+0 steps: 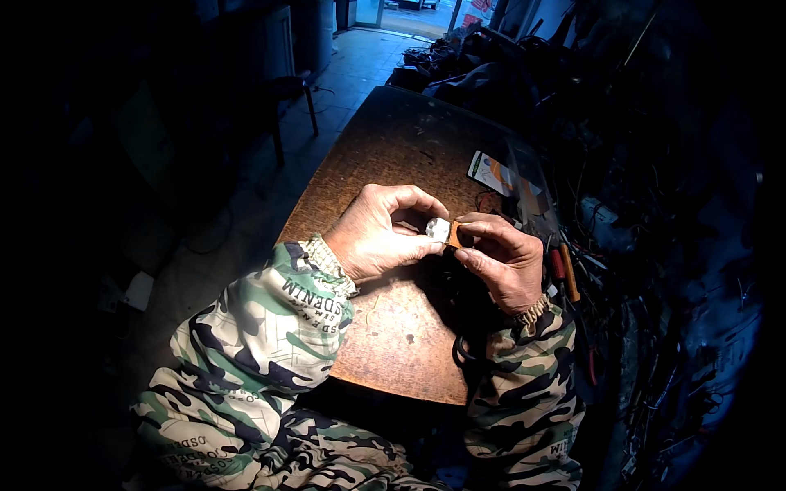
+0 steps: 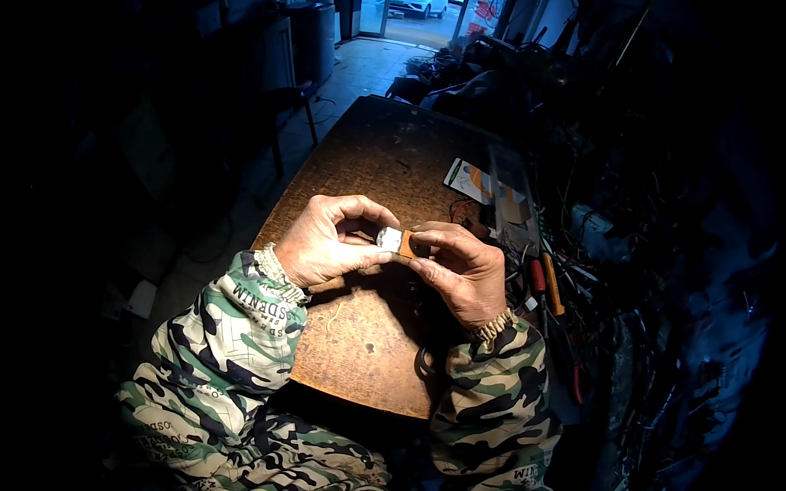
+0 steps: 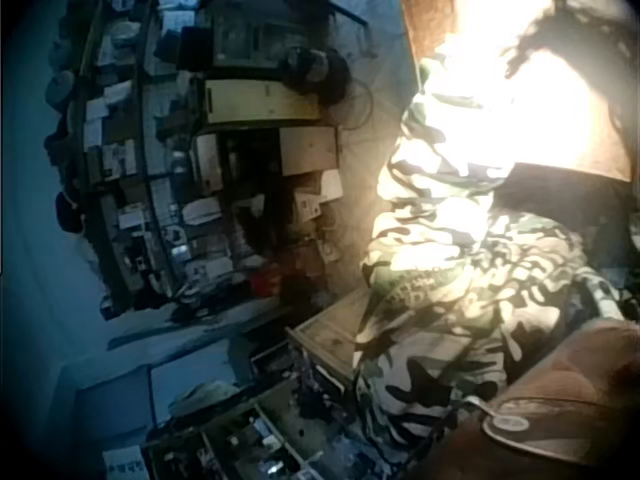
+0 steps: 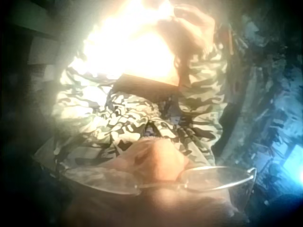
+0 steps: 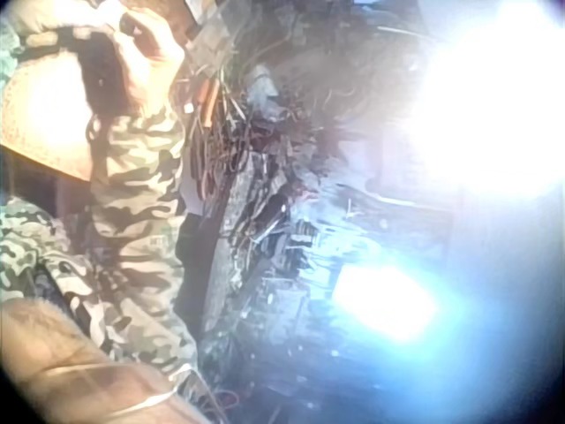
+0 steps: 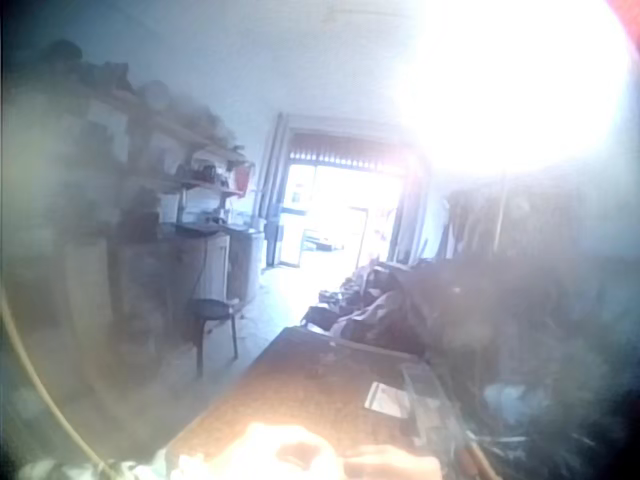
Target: The person sits at a workbench and assembles small electrical connectors and wires. They insert wires into a white plastic connector, then attach a black connector and a brown component, manipulating the parts by hand throughout.
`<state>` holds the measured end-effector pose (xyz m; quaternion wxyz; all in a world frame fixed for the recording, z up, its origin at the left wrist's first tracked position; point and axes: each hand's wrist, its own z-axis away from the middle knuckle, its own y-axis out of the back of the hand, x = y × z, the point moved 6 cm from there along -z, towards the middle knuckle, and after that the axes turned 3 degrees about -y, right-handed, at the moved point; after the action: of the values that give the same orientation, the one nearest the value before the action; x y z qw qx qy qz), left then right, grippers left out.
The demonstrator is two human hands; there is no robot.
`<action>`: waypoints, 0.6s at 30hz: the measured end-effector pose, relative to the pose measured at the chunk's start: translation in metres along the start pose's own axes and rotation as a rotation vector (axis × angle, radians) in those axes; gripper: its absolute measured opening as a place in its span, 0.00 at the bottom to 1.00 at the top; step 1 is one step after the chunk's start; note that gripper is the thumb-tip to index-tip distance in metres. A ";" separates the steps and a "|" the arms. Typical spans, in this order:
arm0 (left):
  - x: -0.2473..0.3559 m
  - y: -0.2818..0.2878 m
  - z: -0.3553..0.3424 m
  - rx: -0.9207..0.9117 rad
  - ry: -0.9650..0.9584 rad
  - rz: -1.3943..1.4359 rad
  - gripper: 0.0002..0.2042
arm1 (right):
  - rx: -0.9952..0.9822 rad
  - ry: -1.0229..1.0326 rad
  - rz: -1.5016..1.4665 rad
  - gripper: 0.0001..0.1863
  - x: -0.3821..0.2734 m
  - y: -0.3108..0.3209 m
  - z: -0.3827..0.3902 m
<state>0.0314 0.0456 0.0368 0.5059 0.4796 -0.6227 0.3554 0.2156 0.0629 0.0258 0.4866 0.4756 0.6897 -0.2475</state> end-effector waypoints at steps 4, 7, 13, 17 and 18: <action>-0.002 0.000 -0.002 -0.001 0.016 0.032 0.16 | -0.003 0.010 -0.042 0.19 0.001 0.000 -0.002; 0.001 0.000 -0.002 0.010 -0.010 0.011 0.16 | 0.003 0.031 -0.015 0.20 -0.002 0.001 -0.002; 0.002 0.001 -0.004 0.005 -0.049 -0.034 0.16 | 0.003 0.023 0.080 0.21 0.001 -0.001 -0.002; 0.002 0.003 -0.005 -0.010 -0.135 -0.086 0.16 | -0.001 0.010 0.105 0.22 0.001 -0.001 -0.003; 0.002 0.002 -0.005 -0.006 -0.121 -0.086 0.16 | 0.002 0.013 0.098 0.22 0.001 -0.001 -0.002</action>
<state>0.0306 0.0505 0.0401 0.4835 0.5250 -0.6320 0.3019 0.2136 0.0648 0.0255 0.4931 0.5108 0.6687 -0.2208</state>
